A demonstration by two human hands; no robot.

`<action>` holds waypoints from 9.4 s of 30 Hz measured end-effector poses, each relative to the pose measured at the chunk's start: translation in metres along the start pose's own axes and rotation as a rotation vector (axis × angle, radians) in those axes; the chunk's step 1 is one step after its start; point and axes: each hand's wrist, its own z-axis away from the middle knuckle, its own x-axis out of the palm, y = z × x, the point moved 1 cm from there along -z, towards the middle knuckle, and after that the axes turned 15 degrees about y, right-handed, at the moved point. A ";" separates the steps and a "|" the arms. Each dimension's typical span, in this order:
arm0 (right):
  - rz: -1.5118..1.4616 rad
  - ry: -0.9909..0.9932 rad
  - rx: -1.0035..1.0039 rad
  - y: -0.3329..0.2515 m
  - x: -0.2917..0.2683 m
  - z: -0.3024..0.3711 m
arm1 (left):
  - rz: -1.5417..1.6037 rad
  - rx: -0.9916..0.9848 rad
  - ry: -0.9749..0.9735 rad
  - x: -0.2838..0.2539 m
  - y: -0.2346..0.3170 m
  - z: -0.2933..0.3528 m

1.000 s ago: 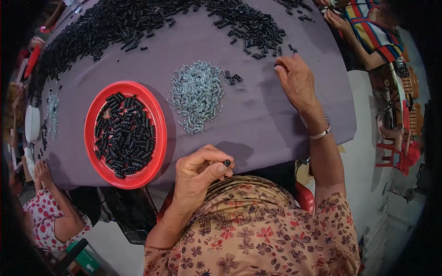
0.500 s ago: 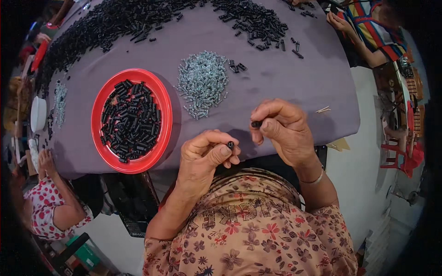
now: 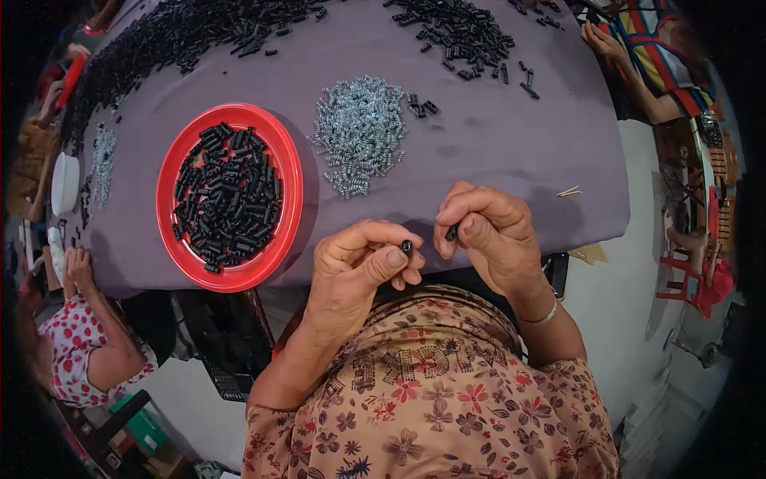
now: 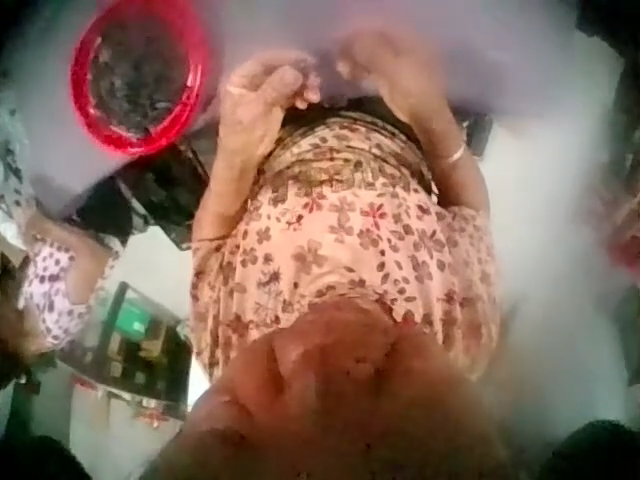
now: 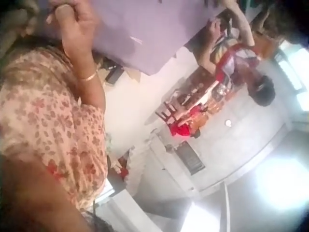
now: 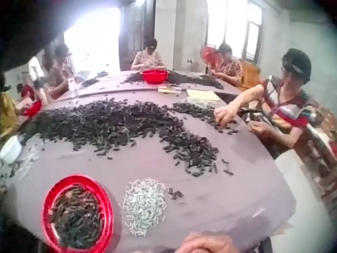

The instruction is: Manually inserting small silver internal parts into black plastic housings at an assembly table.

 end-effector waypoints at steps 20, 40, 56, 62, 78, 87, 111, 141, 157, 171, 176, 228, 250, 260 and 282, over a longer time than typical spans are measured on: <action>0.107 0.027 -0.132 0.002 0.004 0.001 | -0.069 -0.044 -0.005 0.004 0.001 0.004; 0.539 -0.115 -0.483 -0.013 0.005 -0.006 | -0.091 -0.007 -0.013 0.003 -0.003 0.002; 0.640 -0.127 -0.585 -0.025 0.015 -0.004 | -0.191 -0.005 -0.028 0.004 0.002 0.004; 0.674 -0.176 -0.577 -0.027 0.013 -0.006 | -0.182 -0.033 -0.037 0.004 0.002 0.004; 0.763 -0.217 -0.603 -0.031 0.010 -0.004 | -0.241 0.025 -0.049 0.006 0.004 0.006; 0.826 -0.220 -0.671 -0.026 0.012 0.001 | -0.344 0.069 -0.016 0.008 0.003 0.007; 0.762 -0.055 -0.801 -0.013 0.017 0.011 | -0.619 0.637 0.072 0.013 0.012 0.011; 0.894 -0.151 -0.603 -0.012 0.012 0.003 | -0.739 0.637 0.045 0.007 0.004 0.006; 0.703 0.006 -0.399 -0.010 0.010 0.003 | -0.402 0.341 0.098 0.010 0.008 0.011; 0.731 0.002 -0.517 -0.010 0.018 0.010 | -0.521 0.478 0.115 0.009 0.005 0.012; 0.835 -0.029 -0.659 -0.011 0.019 0.008 | -0.059 0.100 0.146 0.009 -0.005 0.009; 0.992 -0.166 -0.901 0.000 0.019 0.012 | 0.274 -0.302 0.004 0.006 -0.006 0.008; 0.859 -0.018 -0.932 -0.023 0.009 0.016 | -0.177 0.155 0.152 0.007 -0.008 0.007; 0.879 -0.032 -0.956 -0.018 0.011 0.016 | -0.211 0.170 0.132 0.010 -0.006 0.010; 0.418 -0.111 -0.078 -0.003 0.084 -0.051 | -0.019 -0.165 0.088 -0.005 -0.020 -0.001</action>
